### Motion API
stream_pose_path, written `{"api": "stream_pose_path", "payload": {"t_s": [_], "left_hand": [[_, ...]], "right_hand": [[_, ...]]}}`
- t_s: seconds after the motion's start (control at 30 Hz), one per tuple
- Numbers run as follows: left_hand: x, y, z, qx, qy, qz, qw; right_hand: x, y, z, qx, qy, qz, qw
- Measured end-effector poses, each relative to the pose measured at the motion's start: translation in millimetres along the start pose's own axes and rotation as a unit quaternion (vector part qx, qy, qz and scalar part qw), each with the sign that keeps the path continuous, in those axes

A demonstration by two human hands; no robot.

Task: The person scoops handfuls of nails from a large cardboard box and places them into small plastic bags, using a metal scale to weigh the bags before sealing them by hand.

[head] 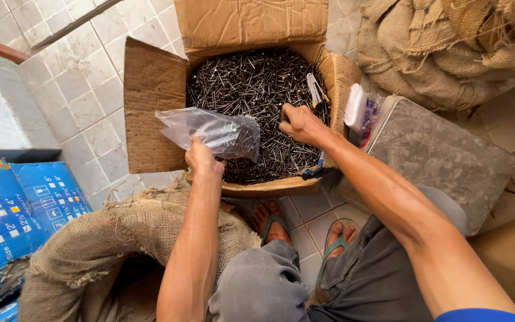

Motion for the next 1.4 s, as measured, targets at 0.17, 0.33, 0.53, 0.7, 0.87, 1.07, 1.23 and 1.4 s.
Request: {"api": "stream_pose_path", "payload": {"t_s": [0.17, 0.33, 0.53, 0.7, 0.87, 1.07, 1.23, 1.4], "left_hand": [[-2, -3, -2, 0.023, -0.025, -0.009, 0.999], [-10, -31, -23, 0.042, -0.031, -0.022, 0.998], [-11, -22, -20, 0.05, -0.043, -0.042, 0.997], [-9, -24, -24, 0.04, -0.071, -0.075, 0.994], [-4, -15, -11, 0.039, -0.038, -0.071, 0.996], [-7, -21, -12, 0.036, -0.024, -0.073, 0.996], [-12, -21, -17, 0.04, -0.054, -0.077, 0.995], [-6, -13, -9, 0.017, -0.01, -0.068, 0.997]], "right_hand": [[-22, -2, 37, -0.089, 0.084, 0.11, 0.986], [-45, 4, 45, -0.097, -0.017, 0.2, 0.975], [-60, 16, 64, -0.098, 0.038, 0.13, 0.986], [-60, 20, 78, -0.095, 0.005, 0.114, 0.989], [-41, 40, 59, -0.108, -0.053, 0.054, 0.991], [-55, 43, 61, -0.099, 0.067, 0.014, 0.993], [-36, 47, 52, -0.095, 0.002, 0.038, 0.995], [-44, 28, 21, -0.182, -0.091, 0.098, 0.974]]}}
Point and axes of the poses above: each hand's wrist, its own y-axis towards the middle knuckle, its own x-axis out of the back of the hand, z = x × y, the point moved 5 cm from there along y, towards the middle knuckle, and after that the axes turned 5 degrees about -x, right-handed, at the moved point
